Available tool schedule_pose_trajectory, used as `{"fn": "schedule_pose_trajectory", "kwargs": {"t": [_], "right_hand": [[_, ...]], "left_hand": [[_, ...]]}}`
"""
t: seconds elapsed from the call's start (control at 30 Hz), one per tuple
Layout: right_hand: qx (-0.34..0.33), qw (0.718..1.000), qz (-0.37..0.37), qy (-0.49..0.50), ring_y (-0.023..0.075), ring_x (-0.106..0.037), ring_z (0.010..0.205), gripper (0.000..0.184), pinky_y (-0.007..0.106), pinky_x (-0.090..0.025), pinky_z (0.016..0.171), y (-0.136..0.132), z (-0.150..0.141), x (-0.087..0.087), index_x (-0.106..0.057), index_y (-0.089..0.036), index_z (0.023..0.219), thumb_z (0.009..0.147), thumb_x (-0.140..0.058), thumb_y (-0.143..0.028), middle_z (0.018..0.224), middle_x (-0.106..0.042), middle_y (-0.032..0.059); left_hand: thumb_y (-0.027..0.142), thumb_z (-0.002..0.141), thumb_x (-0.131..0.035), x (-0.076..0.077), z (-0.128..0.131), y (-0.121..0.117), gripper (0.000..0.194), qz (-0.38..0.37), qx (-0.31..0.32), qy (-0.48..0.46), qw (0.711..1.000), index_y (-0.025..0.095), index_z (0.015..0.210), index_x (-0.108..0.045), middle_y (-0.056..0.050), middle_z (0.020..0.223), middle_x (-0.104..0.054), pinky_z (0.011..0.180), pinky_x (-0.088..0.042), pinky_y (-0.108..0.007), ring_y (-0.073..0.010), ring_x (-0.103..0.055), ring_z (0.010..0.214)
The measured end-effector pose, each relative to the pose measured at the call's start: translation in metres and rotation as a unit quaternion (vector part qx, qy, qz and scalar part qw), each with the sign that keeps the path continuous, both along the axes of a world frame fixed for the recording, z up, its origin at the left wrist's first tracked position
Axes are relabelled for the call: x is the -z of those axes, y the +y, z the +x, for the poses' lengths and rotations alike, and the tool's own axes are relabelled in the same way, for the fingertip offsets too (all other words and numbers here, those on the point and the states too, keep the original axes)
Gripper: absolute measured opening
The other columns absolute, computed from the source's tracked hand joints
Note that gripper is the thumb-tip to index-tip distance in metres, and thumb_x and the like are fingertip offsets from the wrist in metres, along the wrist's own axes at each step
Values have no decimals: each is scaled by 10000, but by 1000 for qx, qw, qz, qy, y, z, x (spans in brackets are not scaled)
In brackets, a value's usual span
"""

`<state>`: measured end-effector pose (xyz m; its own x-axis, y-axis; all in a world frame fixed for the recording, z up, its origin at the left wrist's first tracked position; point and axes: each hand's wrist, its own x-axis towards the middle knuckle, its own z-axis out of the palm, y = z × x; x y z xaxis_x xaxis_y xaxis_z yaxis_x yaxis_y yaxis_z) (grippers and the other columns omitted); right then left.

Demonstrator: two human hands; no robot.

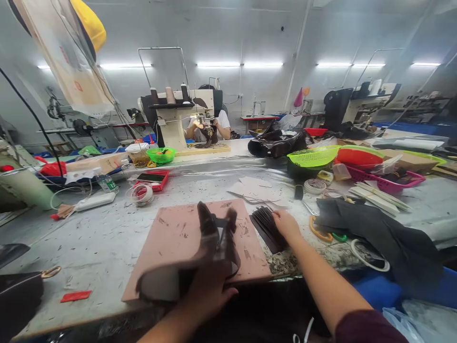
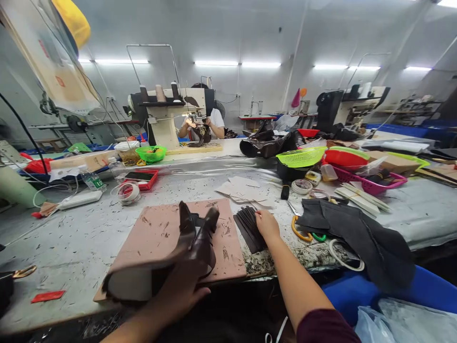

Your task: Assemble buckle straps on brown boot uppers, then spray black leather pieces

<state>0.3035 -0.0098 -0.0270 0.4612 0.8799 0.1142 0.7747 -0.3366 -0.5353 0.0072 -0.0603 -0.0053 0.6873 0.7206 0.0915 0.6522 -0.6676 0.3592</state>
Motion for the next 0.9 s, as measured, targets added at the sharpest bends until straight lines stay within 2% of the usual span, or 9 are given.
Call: {"fn": "schedule_pose_trajectory", "kwargs": {"t": [0.03, 0.1, 0.27, 0.4, 0.57, 0.63, 0.77, 0.83, 0.9], "right_hand": [[11, 1000, -19, 0, 204, -570, 973, 216, 355, -415, 866, 11, 1, 3, -612, -106, 968, 879, -438, -199, 1032, -629, 125], [32, 998, -60, 2, 186, -581, 933, 197, 379, -443, 839, 29, 5, 7, -593, -123, 984, 872, -495, -252, 1026, -621, 90], [41, 990, -132, 16, 136, -605, 769, 169, 325, -494, 723, 44, 13, 5, -607, -138, 892, 846, -556, -292, 877, -640, 22], [47, 995, -90, -9, 205, -608, 862, 104, 331, -455, 742, 35, 9, -4, -637, -149, 871, 801, -571, -189, 914, -657, 78], [24, 999, 11, -41, 280, -571, 983, 210, 367, -402, 800, 18, -14, -22, -645, -146, 848, 820, -437, -152, 1041, -623, 152], [-9, 999, 42, -28, 259, -584, 947, 222, 353, -416, 789, 4, -29, -30, -624, -150, 885, 823, -411, -160, 997, -639, 134], [-157, 984, 74, 48, 174, -620, 791, 154, 263, -472, 716, -44, -74, -39, -596, -199, 851, 814, -471, -279, 835, -671, 34], [-277, 942, 117, 152, 161, -623, 713, 147, 254, -490, 667, -71, -98, -41, -586, -196, 821, 799, -501, -313, 763, -661, 26], [-324, 915, 145, 192, 152, -615, 641, 119, 247, -492, 611, -91, -117, -45, -587, -194, 757, 782, -529, -296, 693, -650, 21]], "left_hand": [[384, 699, -631, 11, 2, -1, 405, -12, 23, 3, 1000, 229, 1060, -531, -115, 1121, -558, 834, -389, -411, -328, -505, 1010], [479, 697, -623, 20, 3, 0, 500, -34, 55, 20, 998, 197, 1091, -499, -122, 1115, -550, 852, -380, -430, -319, -495, 1000], [547, 730, -563, 10, -2, 1, 491, -69, 63, 21, 995, 186, 1057, -502, -104, 1070, -556, 835, -393, -406, -289, -506, 964], [442, 800, -508, 8, 2, 0, 351, -101, 44, -16, 994, 181, 1034, -513, -93, 1049, -561, 904, -360, -421, -266, -499, 986], [343, 816, -461, 11, 8, -2, 298, -183, -40, -139, 972, 195, 1062, -540, -95, 1182, -521, 1045, -202, -468, -265, -406, 1158], [330, 795, -486, 10, 5, -5, 327, -198, -76, -205, 955, 186, 1082, -550, -109, 1183, -531, 1017, -271, -431, -264, -429, 1142], [360, 782, -500, -1, -2, -12, 242, -214, -116, -302, 922, 156, 858, -608, -75, 832, -618, 722, -449, -305, -189, -561, 765], [390, 760, -518, -8, -3, -15, 262, -271, -103, -348, 892, 148, 825, -596, -44, 737, -589, 586, -442, -261, -150, -537, 633], [392, 749, -531, -12, -1, -18, 272, -328, -76, -382, 861, 139, 835, -586, -32, 716, -570, 523, -429, -234, -126, -524, 581]]}}
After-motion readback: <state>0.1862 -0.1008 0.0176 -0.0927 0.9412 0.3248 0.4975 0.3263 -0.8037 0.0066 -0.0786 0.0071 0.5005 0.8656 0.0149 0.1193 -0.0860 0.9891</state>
